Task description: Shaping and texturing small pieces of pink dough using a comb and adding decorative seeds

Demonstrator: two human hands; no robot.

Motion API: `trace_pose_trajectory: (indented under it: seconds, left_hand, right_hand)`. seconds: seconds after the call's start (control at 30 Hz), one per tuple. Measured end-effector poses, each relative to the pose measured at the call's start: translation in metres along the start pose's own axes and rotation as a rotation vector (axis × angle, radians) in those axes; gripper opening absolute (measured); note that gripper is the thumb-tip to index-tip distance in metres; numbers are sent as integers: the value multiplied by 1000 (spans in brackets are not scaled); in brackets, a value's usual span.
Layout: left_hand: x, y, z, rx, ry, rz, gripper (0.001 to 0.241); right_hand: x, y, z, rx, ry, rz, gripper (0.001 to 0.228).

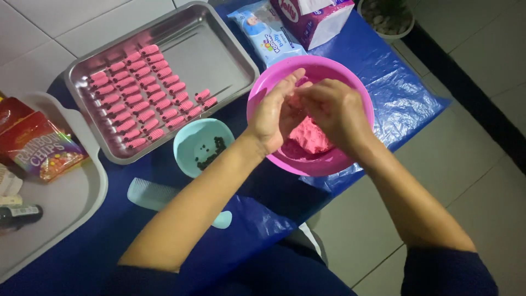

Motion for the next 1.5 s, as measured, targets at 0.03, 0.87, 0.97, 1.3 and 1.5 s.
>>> trace_pose_trajectory:
  seconds: [0.03,0.87,0.97,1.3,1.5]
  left_hand:
    - [-1,2,1,-1,1,-3,59]
    - [-3,-29,-11,-196,164,-9,38]
    - [-6,-26,-12,-182,169,-33,38]
    - [-17,-6,-5,-187,129,-43,46]
    - [-26,-2,-4,6,217,-55,41]
  right_hand:
    - [-1,0,2,1,-1,3,25]
    - [-14,-31,0,-1,80,-23,10]
    - [-14,-29,20,-62,33,81,18]
    - [-7,1,15,-132,-217,-82,18]
    - [-1,-1,12,-92,-228,-106,13]
Point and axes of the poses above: each hand's wrist, its own x-axis towards the middle knuckle, its own y-axis out of the palm, z = x × y, the point moved 1 cm from there along x, towards the middle knuckle, and after that the axes turned 14 degrees about x, right-handed, at the moved point
